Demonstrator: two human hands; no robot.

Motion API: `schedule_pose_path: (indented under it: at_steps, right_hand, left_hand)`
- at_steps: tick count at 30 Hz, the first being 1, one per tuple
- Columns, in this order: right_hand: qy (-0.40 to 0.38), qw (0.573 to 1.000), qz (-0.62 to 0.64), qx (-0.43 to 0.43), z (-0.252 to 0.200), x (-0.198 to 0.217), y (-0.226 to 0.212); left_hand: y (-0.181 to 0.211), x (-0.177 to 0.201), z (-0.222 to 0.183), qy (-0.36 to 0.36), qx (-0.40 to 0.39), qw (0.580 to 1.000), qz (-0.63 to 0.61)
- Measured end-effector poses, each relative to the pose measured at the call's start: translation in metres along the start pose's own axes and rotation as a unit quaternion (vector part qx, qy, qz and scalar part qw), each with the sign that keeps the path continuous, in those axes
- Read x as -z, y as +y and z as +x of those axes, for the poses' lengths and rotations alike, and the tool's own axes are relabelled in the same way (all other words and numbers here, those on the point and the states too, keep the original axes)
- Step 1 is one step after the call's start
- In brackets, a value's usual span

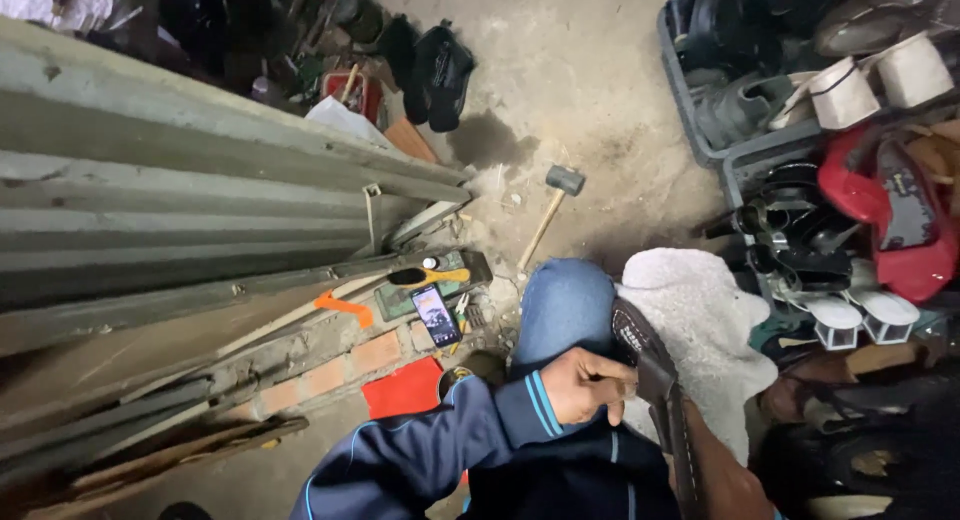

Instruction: Hand-stitching a brown leather sandal using a needle and thread in a workshop.

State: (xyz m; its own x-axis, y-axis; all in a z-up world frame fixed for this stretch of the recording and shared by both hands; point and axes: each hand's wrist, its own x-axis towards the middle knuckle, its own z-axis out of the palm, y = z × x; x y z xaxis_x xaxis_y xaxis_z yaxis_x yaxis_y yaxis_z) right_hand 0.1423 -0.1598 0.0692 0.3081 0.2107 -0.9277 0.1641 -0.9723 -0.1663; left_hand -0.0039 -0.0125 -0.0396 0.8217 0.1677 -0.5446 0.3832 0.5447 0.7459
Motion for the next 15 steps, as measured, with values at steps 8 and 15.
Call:
schedule_pose_path:
  at_steps: [8,15]
  right_hand:
    - [0.12,0.98,0.041,0.151,0.028,-0.038,0.048]
    - [0.318,0.885,0.038,0.337,0.027,-0.063,0.056]
  left_hand:
    - [0.037,-0.009,-0.01,-0.01,-0.118,0.959,0.258]
    - [0.064,0.002,-0.02,-0.06,-0.152,0.918,0.36]
